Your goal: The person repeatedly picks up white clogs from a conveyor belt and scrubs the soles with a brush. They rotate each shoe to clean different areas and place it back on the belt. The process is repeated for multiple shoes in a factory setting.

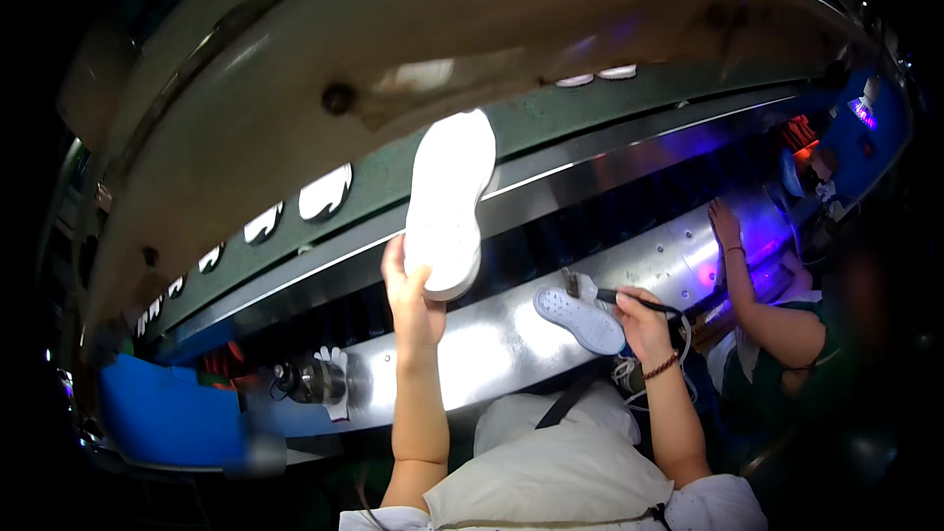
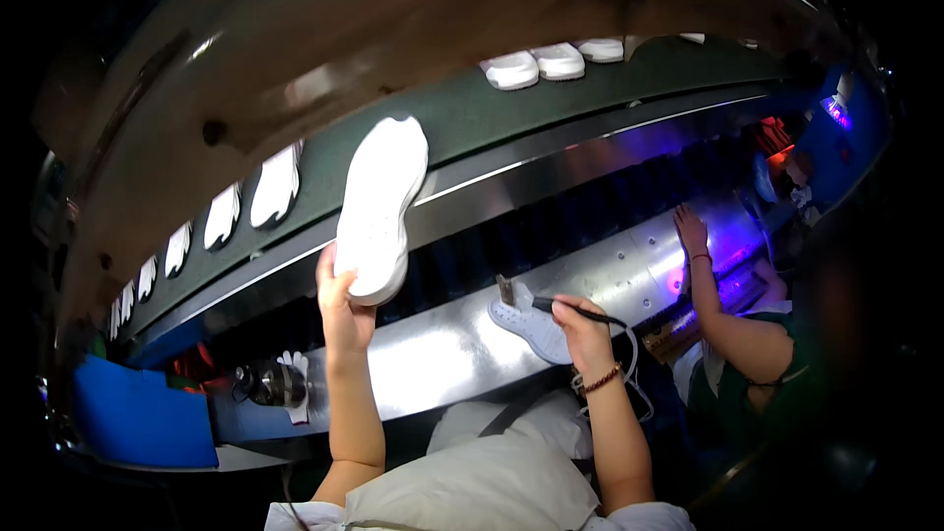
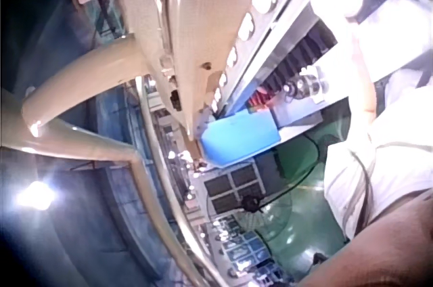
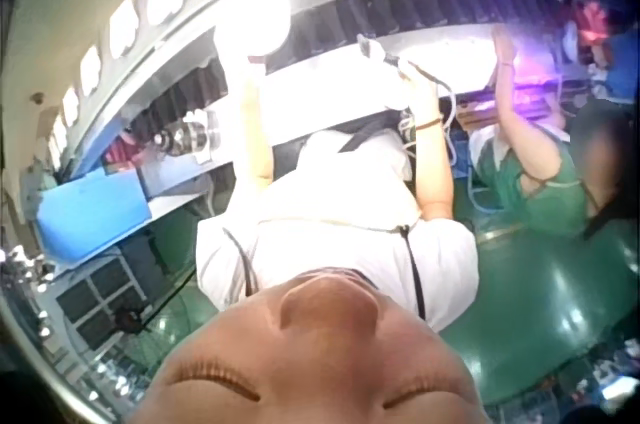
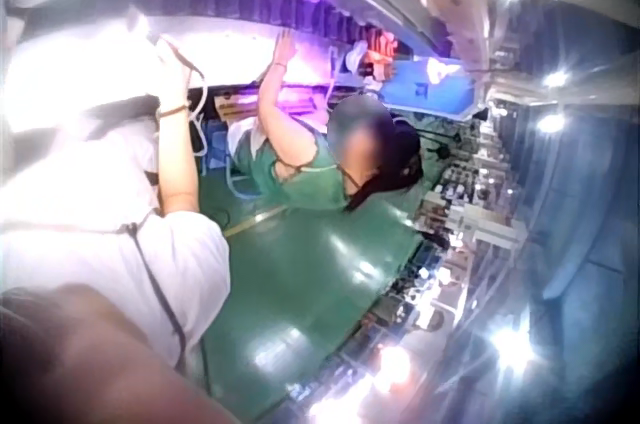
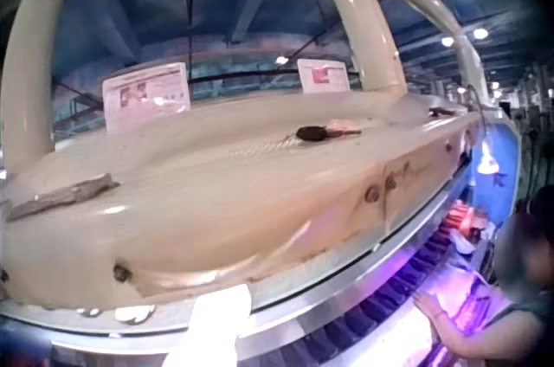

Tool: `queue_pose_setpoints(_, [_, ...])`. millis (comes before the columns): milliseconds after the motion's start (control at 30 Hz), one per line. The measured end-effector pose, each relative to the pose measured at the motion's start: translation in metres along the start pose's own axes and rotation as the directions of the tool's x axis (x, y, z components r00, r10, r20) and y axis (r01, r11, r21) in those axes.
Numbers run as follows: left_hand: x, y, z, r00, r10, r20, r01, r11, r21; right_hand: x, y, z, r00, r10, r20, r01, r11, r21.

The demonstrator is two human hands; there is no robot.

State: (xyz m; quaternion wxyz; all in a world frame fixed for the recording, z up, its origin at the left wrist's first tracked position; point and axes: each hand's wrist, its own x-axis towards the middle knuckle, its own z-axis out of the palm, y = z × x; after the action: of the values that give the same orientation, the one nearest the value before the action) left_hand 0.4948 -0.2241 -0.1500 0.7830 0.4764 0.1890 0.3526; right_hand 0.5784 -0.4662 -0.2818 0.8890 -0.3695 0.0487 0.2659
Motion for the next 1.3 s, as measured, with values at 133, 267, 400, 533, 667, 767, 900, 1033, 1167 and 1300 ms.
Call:
queue_pose_setpoints(133, [-0.012, -0.001, -0.063, 0.871, -0.256, 0.42, 0.33, 0.937, -0.113, -0.003, -0.005, 0.013, 0.997, -0.073, -0.006, 0.073, 0.997, -0.032])
queue_pose_setpoints(267, [-0.054, -0.014, -0.08, 0.731, -0.18, 0.658, 0.452, 0.85, -0.27, -0.012, -0.011, 0.026, 0.993, -0.076, 0.089, 0.074, 0.997, 0.023])
queue_pose_setpoints(400, [-0.074, -0.047, -0.101, 0.653, -0.449, 0.61, 0.725, 0.603, -0.332, -0.022, -0.011, 0.048, 0.965, -0.002, 0.263, 0.005, 1.0, -0.014])
queue_pose_setpoints(533, [-0.085, -0.066, -0.083, 0.715, -0.419, 0.559, 0.577, 0.806, -0.134, -0.02, 0.005, 0.075, 0.947, 0.086, 0.31, -0.043, 0.989, -0.143])
queue_pose_setpoints(667, [-0.092, -0.057, -0.057, 0.713, -0.422, 0.561, 0.652, 0.693, -0.308, -0.004, 0.013, 0.094, 0.944, 0.137, 0.299, -0.087, 0.981, -0.175])
queue_pose_setpoints(767, [-0.096, -0.063, -0.051, 0.737, -0.475, 0.481, 0.649, 0.696, -0.306, 0.0, 0.01, 0.111, 0.946, 0.082, 0.312, 0.012, 0.958, -0.288])
queue_pose_setpoints(900, [-0.098, -0.062, -0.04, 0.759, -0.589, 0.279, 0.647, 0.729, -0.223, -0.005, 0.013, 0.13, 0.939, -0.006, 0.343, 0.198, 0.825, -0.529])
queue_pose_setpoints(1033, [-0.092, -0.061, -0.041, 0.729, -0.655, 0.201, 0.685, 0.696, -0.214, -0.025, 0.027, 0.142, 0.788, -0.258, 0.559, 0.61, 0.45, -0.652])
queue_pose_setpoints(1167, [-0.073, -0.057, -0.059, 0.892, -0.44, 0.101, 0.45, 0.853, -0.264, -0.052, 0.018, 0.131, 0.723, -0.071, 0.687, 0.664, 0.346, -0.663])
queue_pose_setpoints(1300, [-0.073, -0.044, -0.073, 0.87, -0.46, 0.175, 0.492, 0.83, -0.262, -0.066, 0.0, 0.105, 0.731, 0.308, 0.608, 0.43, 0.484, -0.762])
